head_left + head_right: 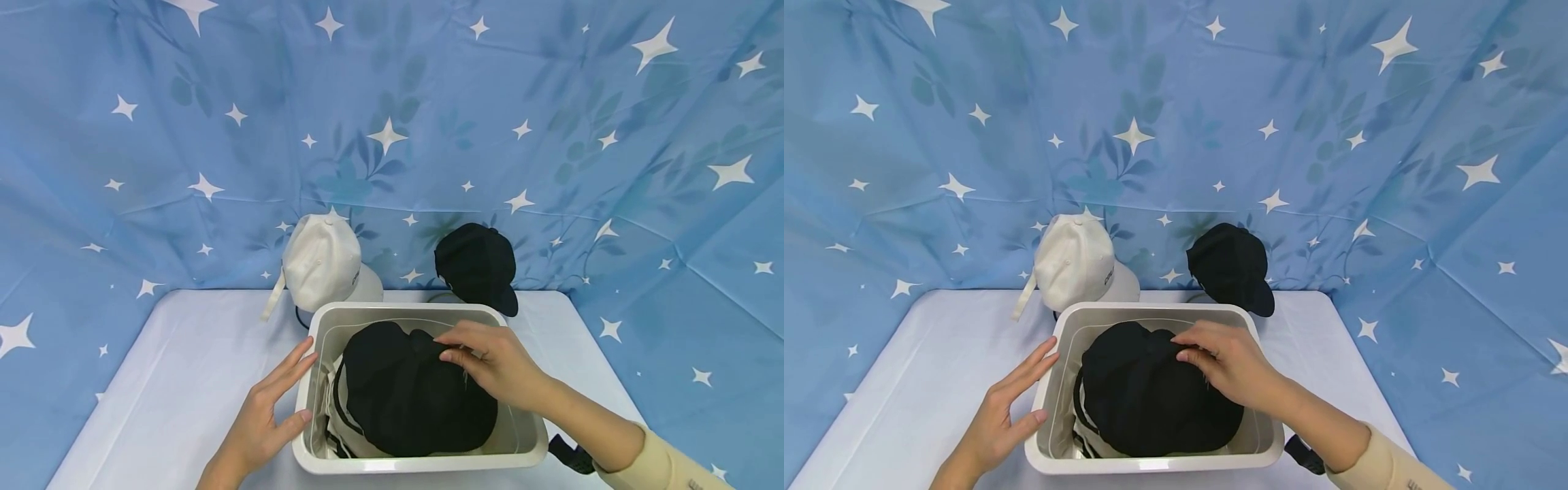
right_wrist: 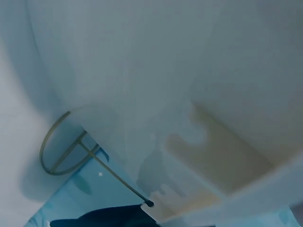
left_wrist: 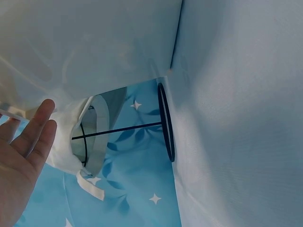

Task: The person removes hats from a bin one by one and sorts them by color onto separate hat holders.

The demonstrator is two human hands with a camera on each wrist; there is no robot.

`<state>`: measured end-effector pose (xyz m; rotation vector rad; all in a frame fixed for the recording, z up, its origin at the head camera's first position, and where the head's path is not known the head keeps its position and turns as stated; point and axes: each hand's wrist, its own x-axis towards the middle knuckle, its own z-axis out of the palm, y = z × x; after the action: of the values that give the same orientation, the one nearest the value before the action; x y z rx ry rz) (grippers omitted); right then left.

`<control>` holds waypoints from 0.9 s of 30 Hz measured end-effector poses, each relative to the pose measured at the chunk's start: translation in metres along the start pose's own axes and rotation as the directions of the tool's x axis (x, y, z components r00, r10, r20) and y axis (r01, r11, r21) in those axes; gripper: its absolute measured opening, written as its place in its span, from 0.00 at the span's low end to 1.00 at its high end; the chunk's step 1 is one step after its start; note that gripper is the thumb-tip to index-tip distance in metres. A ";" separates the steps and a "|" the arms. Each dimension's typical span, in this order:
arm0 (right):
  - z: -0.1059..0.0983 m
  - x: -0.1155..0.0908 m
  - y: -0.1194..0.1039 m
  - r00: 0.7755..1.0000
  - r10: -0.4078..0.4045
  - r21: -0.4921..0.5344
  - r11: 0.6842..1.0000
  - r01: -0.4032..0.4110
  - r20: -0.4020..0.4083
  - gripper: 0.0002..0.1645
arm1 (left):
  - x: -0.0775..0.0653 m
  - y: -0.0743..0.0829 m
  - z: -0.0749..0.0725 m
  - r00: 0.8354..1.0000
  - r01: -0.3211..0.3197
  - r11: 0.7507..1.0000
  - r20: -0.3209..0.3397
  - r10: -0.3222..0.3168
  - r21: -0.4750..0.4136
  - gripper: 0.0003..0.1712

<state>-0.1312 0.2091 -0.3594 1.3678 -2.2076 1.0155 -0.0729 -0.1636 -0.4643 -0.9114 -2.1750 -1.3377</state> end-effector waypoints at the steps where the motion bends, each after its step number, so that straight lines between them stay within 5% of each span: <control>1: -0.001 0.001 -0.001 1.000 0.002 0.001 1.000 -0.002 0.002 0.27 | 0.000 0.000 0.000 1.000 0.001 1.000 0.001 -0.001 0.001 0.44; 13: -0.019 0.016 -0.009 1.000 -0.001 -0.044 0.999 0.001 -0.006 0.28 | 0.001 0.000 -0.001 1.000 0.005 1.000 0.000 -0.005 -0.003 0.42; 20: -0.025 0.022 -0.008 1.000 -0.027 -0.048 0.999 0.026 -0.011 0.11 | 0.000 0.002 -0.001 1.000 0.025 1.000 0.004 -0.025 0.007 0.42; 27: -0.032 0.025 -0.011 0.999 -0.037 -0.054 0.998 0.036 -0.011 0.15 | 0.001 0.002 -0.001 1.000 0.015 1.000 0.003 -0.015 0.005 0.44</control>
<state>-0.1357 0.2139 -0.3178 1.3695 -2.1771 0.9419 -0.0720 -0.1631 -0.4621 -0.8973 -2.1912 -1.3377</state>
